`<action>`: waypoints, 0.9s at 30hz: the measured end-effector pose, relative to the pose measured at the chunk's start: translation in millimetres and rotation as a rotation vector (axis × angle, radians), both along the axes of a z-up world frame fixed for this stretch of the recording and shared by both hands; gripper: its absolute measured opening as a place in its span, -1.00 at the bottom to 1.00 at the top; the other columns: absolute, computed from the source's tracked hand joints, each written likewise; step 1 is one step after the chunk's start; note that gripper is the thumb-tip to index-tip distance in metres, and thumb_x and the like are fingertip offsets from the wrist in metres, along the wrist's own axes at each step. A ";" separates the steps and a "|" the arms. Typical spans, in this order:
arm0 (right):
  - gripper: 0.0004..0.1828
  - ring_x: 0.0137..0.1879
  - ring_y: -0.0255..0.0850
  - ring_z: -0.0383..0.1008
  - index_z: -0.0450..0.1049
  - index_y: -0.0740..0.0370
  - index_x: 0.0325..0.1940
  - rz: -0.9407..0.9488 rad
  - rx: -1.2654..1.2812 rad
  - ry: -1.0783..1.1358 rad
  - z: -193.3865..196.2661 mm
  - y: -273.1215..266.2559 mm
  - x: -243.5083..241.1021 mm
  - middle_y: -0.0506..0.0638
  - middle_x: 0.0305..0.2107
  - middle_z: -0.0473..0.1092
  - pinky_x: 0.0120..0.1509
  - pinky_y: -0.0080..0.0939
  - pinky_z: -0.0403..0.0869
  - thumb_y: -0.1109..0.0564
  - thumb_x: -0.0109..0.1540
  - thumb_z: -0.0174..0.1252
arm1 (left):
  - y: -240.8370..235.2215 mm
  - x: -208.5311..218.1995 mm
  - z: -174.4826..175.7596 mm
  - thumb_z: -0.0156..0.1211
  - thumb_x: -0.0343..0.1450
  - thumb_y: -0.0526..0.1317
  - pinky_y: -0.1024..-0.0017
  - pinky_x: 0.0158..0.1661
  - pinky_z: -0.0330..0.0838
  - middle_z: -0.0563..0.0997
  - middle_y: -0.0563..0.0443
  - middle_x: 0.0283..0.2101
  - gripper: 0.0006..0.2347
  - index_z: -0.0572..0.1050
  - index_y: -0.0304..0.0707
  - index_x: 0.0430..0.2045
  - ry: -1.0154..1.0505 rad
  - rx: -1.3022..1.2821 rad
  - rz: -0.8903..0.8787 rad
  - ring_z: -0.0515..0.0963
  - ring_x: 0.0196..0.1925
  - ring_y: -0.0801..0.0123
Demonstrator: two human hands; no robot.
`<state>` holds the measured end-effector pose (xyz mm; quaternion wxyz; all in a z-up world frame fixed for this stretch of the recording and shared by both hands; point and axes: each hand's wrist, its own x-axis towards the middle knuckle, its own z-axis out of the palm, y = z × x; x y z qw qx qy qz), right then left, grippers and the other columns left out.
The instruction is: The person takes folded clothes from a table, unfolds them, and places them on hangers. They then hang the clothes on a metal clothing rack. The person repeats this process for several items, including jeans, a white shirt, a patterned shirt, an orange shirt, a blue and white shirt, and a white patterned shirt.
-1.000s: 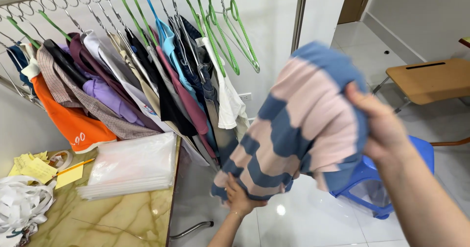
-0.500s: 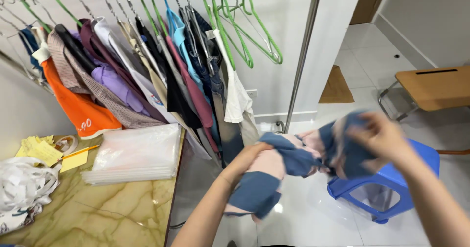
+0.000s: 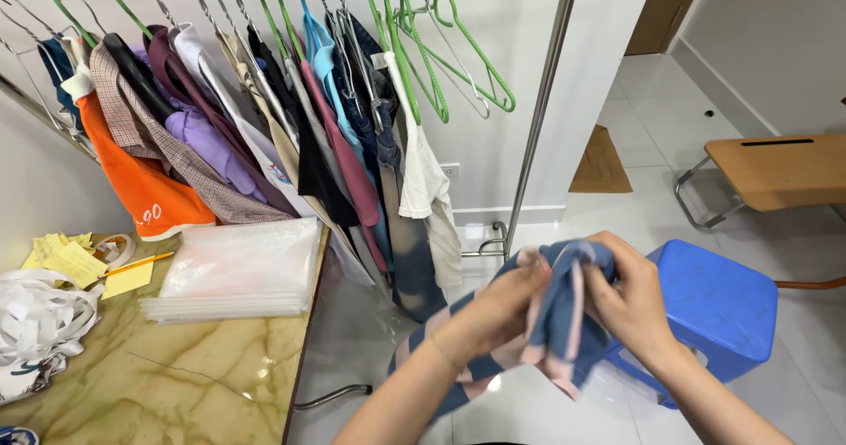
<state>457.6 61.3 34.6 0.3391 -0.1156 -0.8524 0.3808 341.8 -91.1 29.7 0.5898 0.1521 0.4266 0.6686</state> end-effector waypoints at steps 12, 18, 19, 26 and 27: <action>-0.74 -0.31 -0.36 0.10 0.23 0.06 -0.41 -0.046 -0.253 0.014 -5.8 -26.8 -36.8 -0.20 -0.51 0.15 -0.22 -0.23 0.18 0.12 0.38 0.02 | -49.2 51.1 16.3 0.31 0.23 0.10 0.51 0.20 0.40 0.51 0.11 0.17 -0.33 0.32 -0.12 0.24 0.546 -0.068 0.222 0.47 0.21 0.53; -0.72 -0.24 -0.36 0.25 0.38 0.19 -0.39 0.084 -0.357 -0.018 11.5 5.5 -22.0 -0.15 -0.45 0.28 -0.08 -0.32 0.23 0.17 0.42 0.01 | -47.2 14.7 -51.2 0.15 0.53 -0.08 0.58 0.01 0.45 0.67 0.17 -0.14 -0.82 0.57 -0.12 -0.12 0.575 0.028 0.482 0.59 -0.08 0.55; -0.70 -0.28 -0.34 0.24 0.35 0.20 -0.47 0.182 -0.383 -0.091 20.5 9.3 -15.7 -0.13 -0.47 0.25 -0.11 -0.32 0.21 0.17 0.38 0.02 | -46.6 4.8 -62.9 0.12 0.57 -0.12 0.58 -0.05 0.40 0.64 0.20 -0.26 -0.87 0.56 -0.10 -0.21 0.672 0.043 0.549 0.56 -0.19 0.57; -0.62 -0.14 -0.06 0.64 0.71 0.48 -0.24 0.545 -0.560 -0.377 22.3 25.8 19.6 0.15 -0.31 0.63 -0.02 -0.10 0.47 0.07 0.25 0.14 | -72.5 -2.3 29.8 -0.07 0.60 0.11 0.51 -0.67 0.30 0.43 0.09 -0.69 -0.54 0.31 -0.07 -0.72 0.809 -0.166 0.141 0.49 -0.71 0.38; -0.64 -0.22 -0.13 0.61 0.71 0.40 -0.14 0.602 -0.509 -0.370 20.8 20.0 18.6 0.09 -0.37 0.62 -0.09 -0.14 0.53 0.06 0.29 0.13 | -62.7 -2.7 21.5 0.02 0.57 0.07 0.65 -0.67 0.21 0.57 -0.10 -0.42 -0.67 0.46 -0.20 -0.39 0.714 -0.078 0.076 0.60 -0.28 0.23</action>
